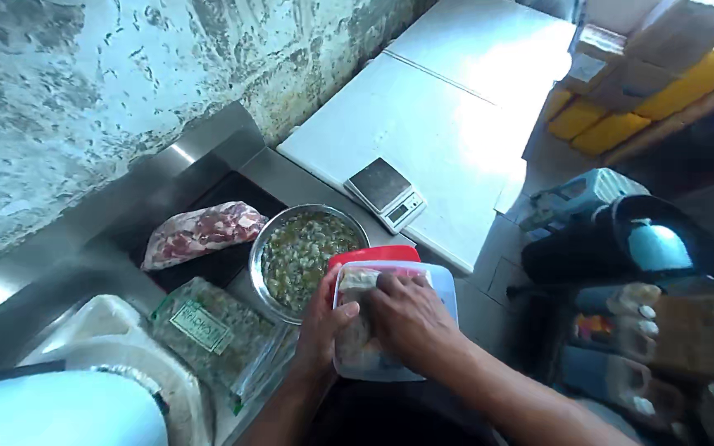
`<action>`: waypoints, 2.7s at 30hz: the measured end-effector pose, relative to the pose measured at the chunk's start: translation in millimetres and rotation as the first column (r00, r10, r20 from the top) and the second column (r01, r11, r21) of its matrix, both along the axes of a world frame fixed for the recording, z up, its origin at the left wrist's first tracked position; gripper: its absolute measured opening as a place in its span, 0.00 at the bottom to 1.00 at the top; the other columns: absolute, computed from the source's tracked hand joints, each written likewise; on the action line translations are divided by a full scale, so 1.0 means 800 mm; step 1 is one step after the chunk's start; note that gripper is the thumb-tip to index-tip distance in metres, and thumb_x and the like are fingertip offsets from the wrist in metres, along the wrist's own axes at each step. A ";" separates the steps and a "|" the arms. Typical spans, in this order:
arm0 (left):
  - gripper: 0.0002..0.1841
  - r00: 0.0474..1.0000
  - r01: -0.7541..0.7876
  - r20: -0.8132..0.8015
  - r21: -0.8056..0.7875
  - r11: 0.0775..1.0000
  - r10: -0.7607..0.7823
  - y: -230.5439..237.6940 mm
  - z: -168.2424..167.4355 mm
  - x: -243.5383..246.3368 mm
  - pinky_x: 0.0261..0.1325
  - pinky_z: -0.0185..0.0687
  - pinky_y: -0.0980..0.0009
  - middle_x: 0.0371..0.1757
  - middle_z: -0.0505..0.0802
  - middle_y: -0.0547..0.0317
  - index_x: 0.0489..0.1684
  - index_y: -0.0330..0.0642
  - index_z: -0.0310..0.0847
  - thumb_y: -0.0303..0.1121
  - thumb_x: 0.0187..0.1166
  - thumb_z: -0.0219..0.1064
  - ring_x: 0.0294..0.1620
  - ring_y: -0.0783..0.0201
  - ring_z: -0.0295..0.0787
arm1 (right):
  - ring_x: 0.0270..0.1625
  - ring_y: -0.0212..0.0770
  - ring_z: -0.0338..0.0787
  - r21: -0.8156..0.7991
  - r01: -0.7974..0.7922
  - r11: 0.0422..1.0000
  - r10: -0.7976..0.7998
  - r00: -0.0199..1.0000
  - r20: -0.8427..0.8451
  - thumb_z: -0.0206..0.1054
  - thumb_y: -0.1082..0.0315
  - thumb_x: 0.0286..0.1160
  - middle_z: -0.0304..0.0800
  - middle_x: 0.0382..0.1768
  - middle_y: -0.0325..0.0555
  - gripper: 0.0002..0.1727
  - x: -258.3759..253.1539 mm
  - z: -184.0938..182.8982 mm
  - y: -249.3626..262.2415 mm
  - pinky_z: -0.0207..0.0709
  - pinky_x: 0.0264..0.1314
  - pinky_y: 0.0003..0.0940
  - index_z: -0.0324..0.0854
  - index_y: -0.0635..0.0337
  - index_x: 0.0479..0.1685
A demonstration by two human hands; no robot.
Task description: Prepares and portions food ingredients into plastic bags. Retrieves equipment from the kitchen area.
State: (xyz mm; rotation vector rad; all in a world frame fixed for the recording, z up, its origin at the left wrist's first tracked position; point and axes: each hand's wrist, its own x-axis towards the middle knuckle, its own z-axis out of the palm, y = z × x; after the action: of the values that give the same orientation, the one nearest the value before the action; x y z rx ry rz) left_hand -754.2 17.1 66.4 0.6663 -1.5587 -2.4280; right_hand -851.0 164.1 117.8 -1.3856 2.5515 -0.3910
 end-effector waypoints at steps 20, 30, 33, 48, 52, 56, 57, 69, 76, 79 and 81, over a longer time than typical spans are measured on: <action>0.30 0.834 -0.337 0.327 -0.335 0.880 0.444 -0.236 -0.065 -0.289 0.58 0.87 0.49 0.64 0.90 0.48 0.83 0.52 0.70 0.43 0.80 0.66 0.58 0.53 0.90 | 0.59 0.48 0.90 -0.431 -0.312 0.847 0.532 0.506 0.679 0.75 0.76 0.63 0.90 0.55 0.52 0.17 -0.423 -0.092 -0.289 0.83 0.65 0.54 0.85 0.64 0.53; 0.22 0.672 -0.256 0.569 -0.423 0.869 0.475 -0.268 -0.071 -0.304 0.60 0.86 0.49 0.56 0.93 0.47 0.73 0.45 0.80 0.43 0.85 0.67 0.54 0.52 0.91 | 0.43 0.41 0.94 -0.333 0.453 0.827 0.281 0.179 0.943 0.68 0.74 0.76 0.95 0.42 0.50 0.22 -0.439 -0.142 -0.309 0.90 0.51 0.40 0.79 0.64 0.71; 0.27 0.654 -0.103 0.479 -0.711 0.696 0.586 -0.252 -0.048 -0.312 0.75 0.78 0.44 0.76 0.83 0.47 0.75 0.43 0.80 0.46 0.80 0.72 0.75 0.51 0.81 | 0.44 0.41 0.94 -0.343 0.494 0.799 0.301 0.166 0.939 0.70 0.75 0.74 0.94 0.41 0.50 0.15 -0.436 -0.132 -0.304 0.90 0.51 0.38 0.83 0.66 0.58; 0.11 0.920 -0.386 0.028 -0.096 0.917 0.390 -0.095 0.031 -0.166 0.32 0.82 0.74 0.27 0.89 0.58 0.39 0.44 0.88 0.36 0.83 0.60 0.25 0.70 0.83 | 0.28 0.38 0.90 -0.172 0.411 0.895 0.310 -0.298 0.903 0.57 0.69 0.80 0.92 0.35 0.50 0.14 -0.256 -0.064 -0.189 0.86 0.30 0.34 0.85 0.57 0.56; 0.11 0.935 -0.351 0.053 0.258 0.900 0.350 -0.082 0.037 -0.096 0.26 0.78 0.78 0.25 0.87 0.62 0.41 0.47 0.88 0.36 0.84 0.59 0.21 0.74 0.80 | 0.30 0.37 0.89 -0.167 0.416 0.894 0.306 -0.295 0.905 0.62 0.70 0.76 0.91 0.35 0.49 0.11 -0.189 -0.061 -0.164 0.84 0.31 0.32 0.87 0.56 0.52; 0.13 0.896 -0.445 0.116 0.190 0.875 0.430 -0.073 0.037 -0.033 0.24 0.74 0.79 0.25 0.85 0.60 0.43 0.44 0.86 0.35 0.88 0.52 0.20 0.73 0.78 | 0.30 0.39 0.89 -0.145 0.461 0.875 0.251 -0.177 0.952 0.62 0.70 0.78 0.90 0.33 0.50 0.04 -0.124 -0.051 -0.155 0.85 0.32 0.34 0.81 0.58 0.43; 0.14 0.872 -0.489 0.130 0.170 0.855 0.473 -0.071 0.035 -0.019 0.23 0.74 0.79 0.27 0.86 0.59 0.44 0.43 0.85 0.34 0.88 0.51 0.20 0.73 0.78 | 0.30 0.39 0.90 -0.133 0.476 0.869 0.236 -0.162 0.958 0.62 0.69 0.78 0.90 0.32 0.49 0.04 -0.110 -0.048 -0.155 0.85 0.32 0.34 0.80 0.58 0.41; 0.17 0.843 -0.380 -0.096 -0.803 0.459 0.529 -0.042 0.022 0.112 0.50 0.92 0.67 0.55 0.89 0.61 0.57 0.47 0.86 0.48 0.86 0.63 0.51 0.68 0.89 | 0.40 0.47 0.94 -0.257 0.336 0.906 0.248 0.069 0.966 0.63 0.72 0.79 0.91 0.40 0.54 0.08 -0.027 -0.045 -0.142 0.91 0.47 0.47 0.76 0.62 0.52; 0.13 0.862 -0.372 -0.123 -0.813 0.447 0.492 -0.024 0.004 0.122 0.49 0.95 0.70 0.57 0.90 0.56 0.52 0.41 0.90 0.39 0.82 0.67 0.50 0.69 0.92 | 0.51 0.41 0.94 -0.353 0.074 0.933 0.342 0.130 0.930 0.68 0.74 0.74 0.93 0.51 0.50 0.21 -0.018 -0.042 -0.130 0.90 0.57 0.41 0.81 0.63 0.68; 0.15 0.874 -0.371 -0.123 -0.793 0.483 0.470 -0.026 0.008 0.127 0.46 0.93 0.74 0.53 0.92 0.60 0.44 0.42 0.91 0.42 0.86 0.62 0.46 0.72 0.91 | 0.47 0.34 0.94 -0.383 -0.018 0.924 0.376 0.241 0.895 0.67 0.73 0.77 0.95 0.45 0.42 0.11 -0.012 -0.038 -0.127 0.90 0.53 0.33 0.85 0.66 0.55; 0.14 0.882 -0.324 -0.055 -0.793 0.516 0.469 -0.025 0.011 0.127 0.48 0.94 0.74 0.51 0.92 0.61 0.51 0.41 0.89 0.40 0.86 0.63 0.48 0.73 0.92 | 0.45 0.31 0.94 -0.414 -0.074 0.907 0.417 0.279 0.865 0.66 0.74 0.77 0.95 0.44 0.41 0.11 -0.011 -0.039 -0.125 0.90 0.51 0.31 0.86 0.65 0.54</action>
State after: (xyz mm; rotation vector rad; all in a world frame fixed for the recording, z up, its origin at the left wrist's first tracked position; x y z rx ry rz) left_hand -652.6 -2.9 75.3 0.9017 -2.0154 -1.1576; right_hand -860.0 64.4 86.9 -1.0560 1.2527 -1.1636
